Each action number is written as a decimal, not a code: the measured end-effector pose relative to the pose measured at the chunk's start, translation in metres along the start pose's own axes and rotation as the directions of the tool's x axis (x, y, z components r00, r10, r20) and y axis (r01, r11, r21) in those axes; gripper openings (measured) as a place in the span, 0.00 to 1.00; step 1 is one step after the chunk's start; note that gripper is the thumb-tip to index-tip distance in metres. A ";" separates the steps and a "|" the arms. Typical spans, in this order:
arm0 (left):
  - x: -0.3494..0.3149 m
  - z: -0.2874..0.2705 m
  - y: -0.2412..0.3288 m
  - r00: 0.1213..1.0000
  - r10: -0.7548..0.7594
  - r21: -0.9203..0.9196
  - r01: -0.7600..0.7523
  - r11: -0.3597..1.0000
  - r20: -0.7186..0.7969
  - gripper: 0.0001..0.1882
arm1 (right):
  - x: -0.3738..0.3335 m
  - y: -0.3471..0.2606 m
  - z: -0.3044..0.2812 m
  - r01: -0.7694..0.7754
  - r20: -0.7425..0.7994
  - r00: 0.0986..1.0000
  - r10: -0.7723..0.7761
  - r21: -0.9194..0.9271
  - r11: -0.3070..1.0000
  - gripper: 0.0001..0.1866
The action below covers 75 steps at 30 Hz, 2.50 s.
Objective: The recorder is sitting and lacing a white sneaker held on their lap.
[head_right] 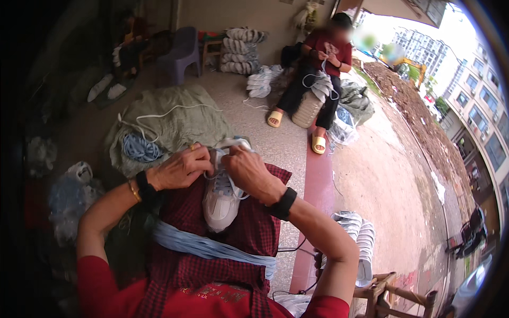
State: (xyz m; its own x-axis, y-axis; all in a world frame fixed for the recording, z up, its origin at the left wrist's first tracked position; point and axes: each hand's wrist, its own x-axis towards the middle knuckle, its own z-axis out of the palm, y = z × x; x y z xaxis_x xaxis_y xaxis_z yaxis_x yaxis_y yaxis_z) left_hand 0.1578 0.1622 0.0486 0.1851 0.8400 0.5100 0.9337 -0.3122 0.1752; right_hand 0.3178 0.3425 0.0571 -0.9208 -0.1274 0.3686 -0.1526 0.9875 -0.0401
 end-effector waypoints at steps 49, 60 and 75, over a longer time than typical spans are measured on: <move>-0.009 -0.022 -0.010 0.913 -0.061 0.088 0.105 0.991 -0.403 0.05 | -0.091 0.024 -0.109 -0.197 -0.032 0.980 0.195 -0.045 0.979 0.05; -0.057 -0.045 -0.045 0.846 -0.434 0.045 0.469 0.882 -0.308 0.02 | -0.120 0.066 -0.061 -0.269 -0.131 0.953 0.273 0.047 0.962 0.07; -0.073 -0.050 -0.045 0.971 -0.168 0.338 0.218 0.915 -0.172 0.17 | -0.169 0.101 -0.080 -0.410 -0.260 0.886 0.383 -0.057 0.910 0.05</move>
State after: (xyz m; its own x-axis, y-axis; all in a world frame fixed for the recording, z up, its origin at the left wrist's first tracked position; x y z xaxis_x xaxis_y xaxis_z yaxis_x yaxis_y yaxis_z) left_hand 0.0871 0.0930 0.0458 -0.0297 0.7913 0.6107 0.9988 0.0477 -0.0133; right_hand 0.4864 0.4712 0.0656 -0.7813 0.2894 0.5529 0.2589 0.9564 -0.1347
